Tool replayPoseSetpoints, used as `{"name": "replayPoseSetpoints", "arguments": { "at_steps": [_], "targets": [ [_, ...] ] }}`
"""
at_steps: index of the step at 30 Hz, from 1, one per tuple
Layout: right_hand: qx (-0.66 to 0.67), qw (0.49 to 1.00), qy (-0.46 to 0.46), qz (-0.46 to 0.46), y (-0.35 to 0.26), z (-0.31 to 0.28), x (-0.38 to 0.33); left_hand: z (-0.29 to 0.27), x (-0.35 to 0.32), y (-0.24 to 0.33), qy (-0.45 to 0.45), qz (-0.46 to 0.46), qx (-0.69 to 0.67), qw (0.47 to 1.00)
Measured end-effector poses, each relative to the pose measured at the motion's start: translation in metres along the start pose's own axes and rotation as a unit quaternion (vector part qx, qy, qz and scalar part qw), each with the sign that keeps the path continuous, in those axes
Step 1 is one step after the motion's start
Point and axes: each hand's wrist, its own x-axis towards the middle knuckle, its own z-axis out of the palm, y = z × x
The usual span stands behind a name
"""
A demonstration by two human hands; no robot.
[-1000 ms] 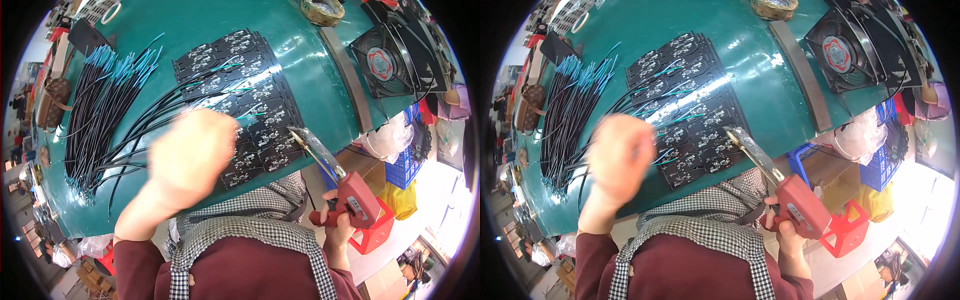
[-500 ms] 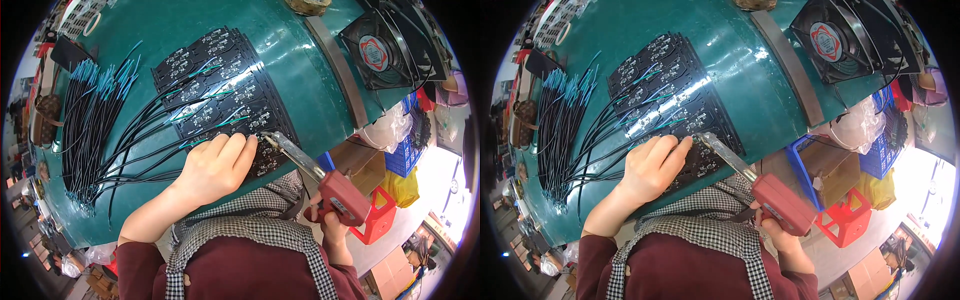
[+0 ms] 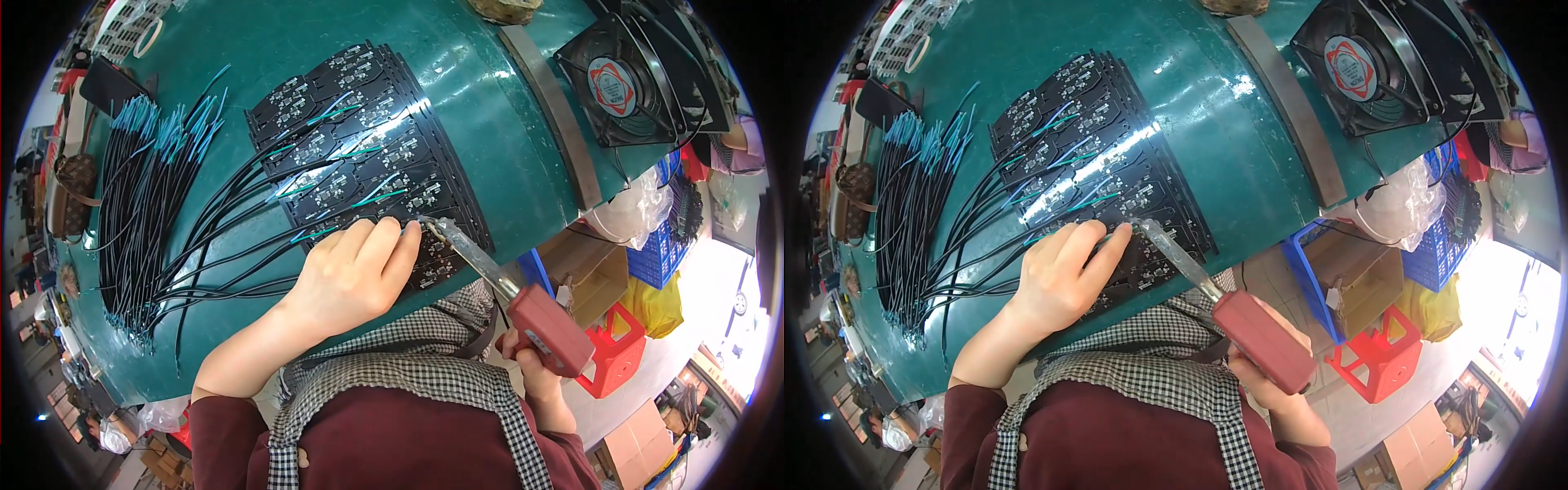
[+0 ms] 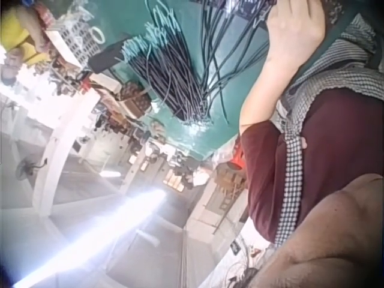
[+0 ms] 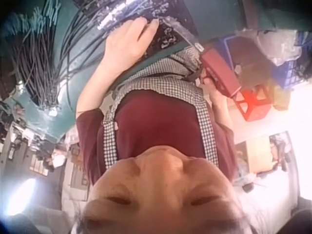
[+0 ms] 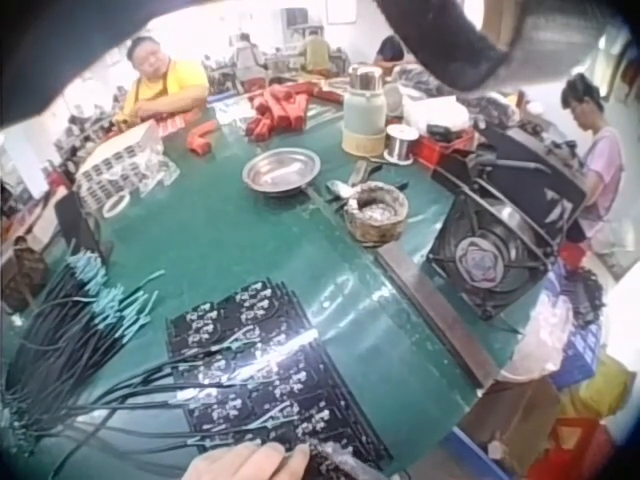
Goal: The person solders wires onto circuit board panels using a soldering tool, organizes bundles of wires on the worktable by hand, and solders additional wires to the circuit boards.
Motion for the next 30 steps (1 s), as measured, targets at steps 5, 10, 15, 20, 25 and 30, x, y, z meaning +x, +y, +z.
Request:
{"name": "replayPoseSetpoints", "arguments": {
  "at_steps": [5, 10, 15, 20, 25, 30],
  "targets": [
    [0.159, 0.987, 0.016, 0.022, -0.022, 0.01, 0.013, 0.004, 0.001, -0.002, 0.019, 0.033, 0.028, 0.999],
    [0.22, 0.974, 0.023, 0.049, -0.032, 0.006, 0.011, 0.003, 0.0, -0.001, 0.011, 0.041, 0.032, 0.999],
    [0.243, 0.967, 0.04, 0.066, -0.039, 0.01, 0.009, 0.006, 0.001, 0.0, 0.039, 0.05, 0.032, 0.997],
    [0.282, 0.956, 0.026, 0.075, -0.03, 0.008, 0.005, 0.006, -0.003, 0.006, 0.037, 0.083, 0.047, 0.995],
    [0.284, 0.956, 0.01, 0.071, -0.026, 0.008, 0.002, 0.008, -0.003, 0.003, 0.042, 0.072, 0.019, 0.996],
    [0.174, 0.983, 0.018, 0.063, -0.01, 0.004, -0.01, 0.006, -0.003, 0.003, 0.041, 0.049, 0.005, 0.998]
  ]
}}
